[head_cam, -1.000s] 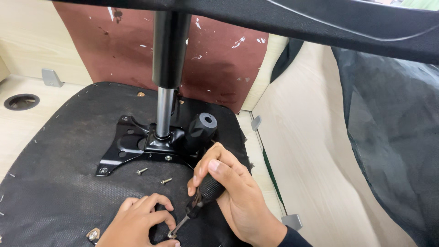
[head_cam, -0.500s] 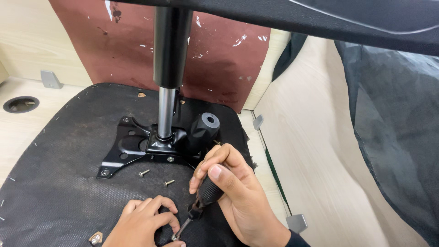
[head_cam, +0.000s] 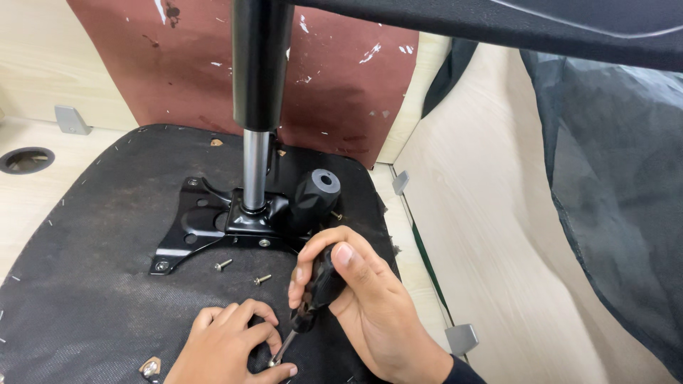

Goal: The person uses a screwdriver to tighten screws into the underside of an office chair seat, securing the seat to its metal mounting bracket. The person holds the seat steady with one hand while turning the screwdriver with the other.

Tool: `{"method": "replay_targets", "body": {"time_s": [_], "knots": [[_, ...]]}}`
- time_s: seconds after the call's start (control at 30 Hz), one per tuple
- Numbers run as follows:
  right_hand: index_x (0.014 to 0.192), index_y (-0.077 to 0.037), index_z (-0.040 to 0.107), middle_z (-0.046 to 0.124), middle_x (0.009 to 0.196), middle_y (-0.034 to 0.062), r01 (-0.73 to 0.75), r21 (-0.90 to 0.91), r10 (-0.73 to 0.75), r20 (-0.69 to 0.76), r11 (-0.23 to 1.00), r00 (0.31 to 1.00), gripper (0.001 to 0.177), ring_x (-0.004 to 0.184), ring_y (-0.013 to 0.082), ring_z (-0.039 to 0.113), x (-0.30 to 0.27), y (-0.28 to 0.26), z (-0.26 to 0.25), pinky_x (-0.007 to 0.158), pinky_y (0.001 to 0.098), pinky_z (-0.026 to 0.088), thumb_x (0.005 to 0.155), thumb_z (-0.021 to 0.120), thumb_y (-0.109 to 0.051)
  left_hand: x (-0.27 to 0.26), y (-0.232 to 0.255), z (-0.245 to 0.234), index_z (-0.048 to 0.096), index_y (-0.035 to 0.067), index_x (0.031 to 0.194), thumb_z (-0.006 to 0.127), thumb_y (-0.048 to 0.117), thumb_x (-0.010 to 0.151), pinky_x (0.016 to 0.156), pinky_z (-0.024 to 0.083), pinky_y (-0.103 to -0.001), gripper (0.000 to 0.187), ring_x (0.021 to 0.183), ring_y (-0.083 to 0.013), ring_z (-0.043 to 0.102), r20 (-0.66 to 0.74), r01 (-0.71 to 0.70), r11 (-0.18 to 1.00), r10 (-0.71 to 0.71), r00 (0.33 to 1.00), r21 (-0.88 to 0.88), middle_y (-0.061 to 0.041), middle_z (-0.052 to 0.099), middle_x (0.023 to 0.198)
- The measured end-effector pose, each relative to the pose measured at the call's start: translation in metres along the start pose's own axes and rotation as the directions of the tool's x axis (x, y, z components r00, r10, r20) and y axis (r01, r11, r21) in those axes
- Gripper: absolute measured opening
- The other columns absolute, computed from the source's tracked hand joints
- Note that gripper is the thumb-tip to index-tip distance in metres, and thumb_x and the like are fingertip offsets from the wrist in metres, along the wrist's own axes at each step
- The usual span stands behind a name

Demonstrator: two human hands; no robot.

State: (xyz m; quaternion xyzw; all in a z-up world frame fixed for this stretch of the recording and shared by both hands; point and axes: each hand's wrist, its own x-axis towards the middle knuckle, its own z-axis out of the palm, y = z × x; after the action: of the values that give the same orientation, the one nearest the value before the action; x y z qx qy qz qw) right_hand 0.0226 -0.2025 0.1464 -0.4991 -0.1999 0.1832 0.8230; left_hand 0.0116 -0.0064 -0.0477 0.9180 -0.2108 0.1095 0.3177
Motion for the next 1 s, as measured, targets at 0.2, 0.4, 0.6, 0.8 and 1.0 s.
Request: {"method": "replay_targets", "body": {"time_s": [0.2,0.4,0.6,0.8,1.0], "knots": [[0.094,-0.003,0.055,0.057,0.087,0.0127,0.064,0.003,-0.064,0.051,0.998,0.997,0.032,0.084,0.0230,0.059,0.000,0.007,0.004,0.080,0.0360,0.050,0.107,0.050,-0.031,0.001,0.000,-0.002,0.073,0.023,0.072,0.088,0.067,0.068,0.096,0.036,-0.043,0.047,0.105,-0.0131,0.065,-0.019,-0.034,0.999,0.034,0.999,-0.013,0.010,0.065,0.109],[0.085,-0.003,0.053,0.054,0.084,0.0130,0.105,0.045,-0.109,0.088,0.993,0.990,0.036,0.078,0.0240,0.057,0.004,0.010,0.003,0.075,0.0369,0.048,0.110,0.052,-0.028,-0.001,-0.009,-0.001,0.077,0.023,0.078,0.089,0.066,0.068,0.099,0.035,-0.042,0.046,0.110,-0.0138,0.065,0.098,0.017,0.998,-0.010,0.995,-0.068,0.009,0.065,0.113],[0.086,-0.003,0.052,0.049,0.092,0.0108,0.131,-0.048,-0.129,0.037,0.990,0.991,0.028,0.085,0.0223,0.057,0.008,0.007,0.009,0.080,0.0392,0.050,0.101,0.054,-0.026,-0.003,-0.014,-0.008,0.078,0.025,0.081,0.088,0.065,0.071,0.099,0.035,-0.041,0.042,0.113,-0.0138,0.064,0.095,-0.054,0.988,0.068,0.993,-0.142,0.008,0.065,0.115],[0.095,-0.005,0.047,0.050,0.094,0.0108,0.135,-0.009,-0.135,-0.024,0.991,0.991,0.026,0.084,0.0230,0.059,0.007,0.009,0.010,0.080,0.0390,0.050,0.099,0.059,-0.028,-0.002,-0.015,-0.012,0.079,0.025,0.081,0.090,0.060,0.071,0.100,0.035,-0.041,0.037,0.113,-0.0140,0.064,0.120,-0.053,0.985,0.073,0.990,-0.165,0.006,0.063,0.115],[0.096,-0.005,0.052,0.052,0.094,0.0108,0.133,0.009,-0.133,0.004,0.991,0.991,0.026,0.085,0.0243,0.060,0.009,0.014,0.007,0.081,0.0394,0.051,0.101,0.064,-0.028,-0.003,-0.012,-0.015,0.079,0.025,0.080,0.090,0.057,0.070,0.102,0.036,-0.041,0.036,0.113,-0.0132,0.065,0.110,-0.026,0.980,0.048,0.993,-0.197,0.007,0.064,0.115]]}}
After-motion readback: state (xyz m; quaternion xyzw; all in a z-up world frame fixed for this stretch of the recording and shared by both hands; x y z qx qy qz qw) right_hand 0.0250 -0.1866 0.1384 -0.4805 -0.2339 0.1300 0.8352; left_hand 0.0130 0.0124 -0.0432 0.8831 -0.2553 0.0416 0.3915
